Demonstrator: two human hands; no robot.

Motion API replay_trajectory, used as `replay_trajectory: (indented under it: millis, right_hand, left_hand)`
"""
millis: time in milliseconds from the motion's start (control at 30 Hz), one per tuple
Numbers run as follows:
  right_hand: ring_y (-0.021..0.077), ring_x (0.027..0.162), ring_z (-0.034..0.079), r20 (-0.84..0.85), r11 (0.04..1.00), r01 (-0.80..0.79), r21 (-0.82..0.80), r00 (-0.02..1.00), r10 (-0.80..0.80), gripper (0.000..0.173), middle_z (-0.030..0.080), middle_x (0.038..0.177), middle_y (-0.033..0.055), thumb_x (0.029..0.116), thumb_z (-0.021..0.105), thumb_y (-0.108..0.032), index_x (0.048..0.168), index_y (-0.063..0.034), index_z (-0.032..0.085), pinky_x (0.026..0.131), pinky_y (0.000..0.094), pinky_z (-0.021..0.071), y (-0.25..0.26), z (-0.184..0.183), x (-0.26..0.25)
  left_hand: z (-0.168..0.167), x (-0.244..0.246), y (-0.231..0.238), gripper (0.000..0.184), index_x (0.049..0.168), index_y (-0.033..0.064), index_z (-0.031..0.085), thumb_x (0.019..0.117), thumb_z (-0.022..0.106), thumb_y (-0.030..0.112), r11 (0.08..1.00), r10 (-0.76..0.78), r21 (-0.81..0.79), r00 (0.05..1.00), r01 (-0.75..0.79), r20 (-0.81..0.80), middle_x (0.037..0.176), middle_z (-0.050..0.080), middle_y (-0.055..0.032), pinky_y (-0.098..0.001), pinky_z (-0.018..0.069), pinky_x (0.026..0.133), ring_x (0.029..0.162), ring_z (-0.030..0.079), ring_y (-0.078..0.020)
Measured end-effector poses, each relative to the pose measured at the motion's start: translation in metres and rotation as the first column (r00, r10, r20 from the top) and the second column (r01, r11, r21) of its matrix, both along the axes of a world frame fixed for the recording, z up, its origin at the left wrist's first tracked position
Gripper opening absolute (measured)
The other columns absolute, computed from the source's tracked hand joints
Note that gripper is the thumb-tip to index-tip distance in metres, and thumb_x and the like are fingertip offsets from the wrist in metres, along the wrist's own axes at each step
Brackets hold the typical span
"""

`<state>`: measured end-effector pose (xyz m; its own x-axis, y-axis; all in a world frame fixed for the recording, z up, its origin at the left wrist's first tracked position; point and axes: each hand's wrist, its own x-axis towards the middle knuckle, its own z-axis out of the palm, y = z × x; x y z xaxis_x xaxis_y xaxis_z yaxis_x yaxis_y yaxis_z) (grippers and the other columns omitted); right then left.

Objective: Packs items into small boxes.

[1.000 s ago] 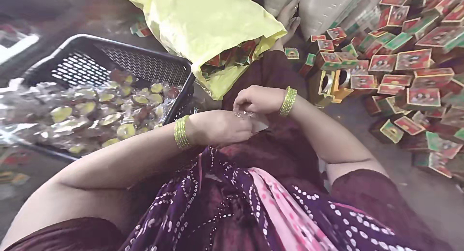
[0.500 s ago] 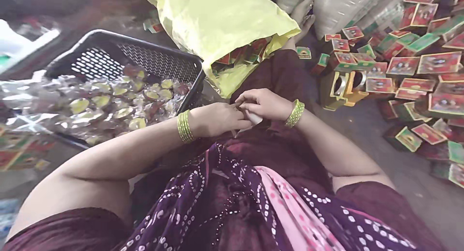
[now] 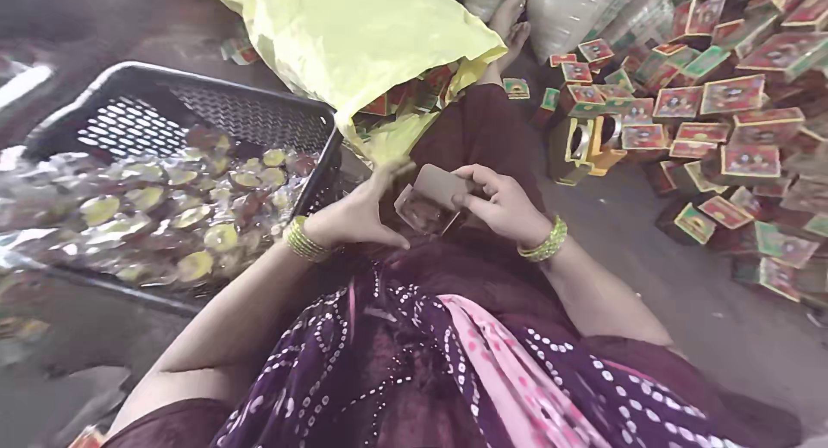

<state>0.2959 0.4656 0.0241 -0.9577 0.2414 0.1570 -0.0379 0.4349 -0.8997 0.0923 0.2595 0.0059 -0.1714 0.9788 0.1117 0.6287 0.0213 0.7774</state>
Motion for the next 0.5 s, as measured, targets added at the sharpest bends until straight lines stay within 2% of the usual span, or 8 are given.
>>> replay_trajectory:
  millis: [67,133,233,267,300,367,433,500]
  right_hand:
    - [0.0077,0.088,0.072,-0.041,1.0,0.005,-0.03,0.999,-0.006,0.032,0.074,0.105,0.0034,0.0976,0.066,-0.007,0.129,-0.0065,0.064,0.079,0.028,0.0626,0.007,0.006,0.013]
    - [0.0093,0.086,0.071,-0.049,0.996,0.029,-0.082,0.998,-0.033,0.031,0.073,0.104,0.0052,0.0979,0.066,-0.006,0.129,-0.0044,0.065,0.077,0.0277,0.0622,0.013,0.012,0.031]
    - [0.0146,0.076,0.071,0.019,0.95,0.237,-0.201,0.971,-0.238,0.024,0.073,0.097,0.0074,0.1051,0.058,-0.013,0.126,-0.0042,0.066,0.067,0.0299,0.0636,0.033,0.016,0.072]
    - [0.0182,0.079,0.073,0.088,0.909,0.35,-0.226,0.937,-0.339,0.027,0.074,0.099,0.009,0.1077,0.053,-0.017,0.129,-0.0036,0.064,0.069,0.0344,0.0648,0.049,0.015,0.087]
    - [0.0196,0.083,0.074,0.167,0.865,0.473,-0.171,0.879,-0.447,0.03,0.074,0.103,0.0092,0.1088,0.051,-0.021,0.132,-0.0049,0.062,0.073,0.0367,0.0654,0.069,0.009,0.106]
    - [0.0198,0.092,0.074,0.329,0.746,0.644,0.169,0.677,-0.658,0.03,0.073,0.112,0.0093,0.1074,0.053,-0.022,0.132,-0.0073,0.062,0.08,0.0394,0.0643,0.112,-0.015,0.156]
    - [0.0334,0.109,0.07,0.508,0.638,0.555,0.534,0.392,-0.767,0.031,0.07,0.121,0.0182,0.1026,0.058,-0.017,0.131,-0.0064,0.064,0.096,0.0562,0.0547,0.142,-0.048,0.212]
    - [0.0444,0.12,0.063,0.667,0.664,0.424,0.616,0.168,-0.726,0.034,0.067,0.127,0.024,0.0978,0.063,-0.016,0.131,-0.0082,0.068,0.101,0.0688,0.047,0.152,-0.091,0.259]
  left_hand:
    - [-0.021,0.02,0.012,0.117,0.151,0.0094,0.04,0.0537,0.099,0.035,0.999,-0.032,-0.03,0.981,0.038,0.191,0.136,0.062,-0.0009,-0.029,0.0519,0.106,0.124,0.059,-0.0049]
    - [-0.036,0.042,0.029,0.089,0.137,0.0065,0.055,0.0615,0.099,0.022,0.997,-0.075,0.038,0.916,0.065,0.394,0.123,0.07,-0.0007,-0.0305,0.0569,0.101,0.113,0.067,-0.008]
    - [-0.054,0.071,0.059,0.078,0.137,0.0054,0.054,0.0697,0.094,0.01,0.978,-0.207,0.13,0.809,0.162,0.55,0.122,0.071,-0.0044,-0.0375,0.0598,0.099,0.112,0.069,-0.0166]
    - [-0.058,0.078,0.069,0.08,0.139,0.0064,0.051,0.0707,0.093,0.008,0.974,-0.226,0.133,0.789,0.182,0.572,0.122,0.071,-0.005,-0.0388,0.0608,0.098,0.111,0.07,-0.0178]
    - [-0.06,0.084,0.076,0.084,0.143,0.0072,0.048,0.0711,0.092,0.009,0.974,-0.228,0.131,0.782,0.187,0.58,0.123,0.07,-0.0045,-0.0386,0.0605,0.098,0.112,0.07,-0.0173]
    - [-0.061,0.093,0.089,0.09,0.146,0.0095,0.045,0.07,0.092,0.008,0.98,-0.2,0.117,0.768,0.162,0.609,0.126,0.069,-0.0038,-0.0381,0.0595,0.1,0.114,0.068,-0.0167]
    - [-0.066,0.096,0.099,0.094,0.147,0.0102,0.043,0.0678,0.094,0.008,0.988,-0.154,0.075,0.759,0.138,0.633,0.126,0.069,-0.004,-0.0379,0.059,0.1,0.115,0.068,-0.0169]
    - [-0.076,0.096,0.106,0.093,0.144,0.0108,0.046,0.0651,0.095,0.009,0.992,-0.105,0.014,0.758,0.126,0.644,0.124,0.07,-0.0028,-0.0361,0.0596,0.099,0.113,0.069,-0.0154]
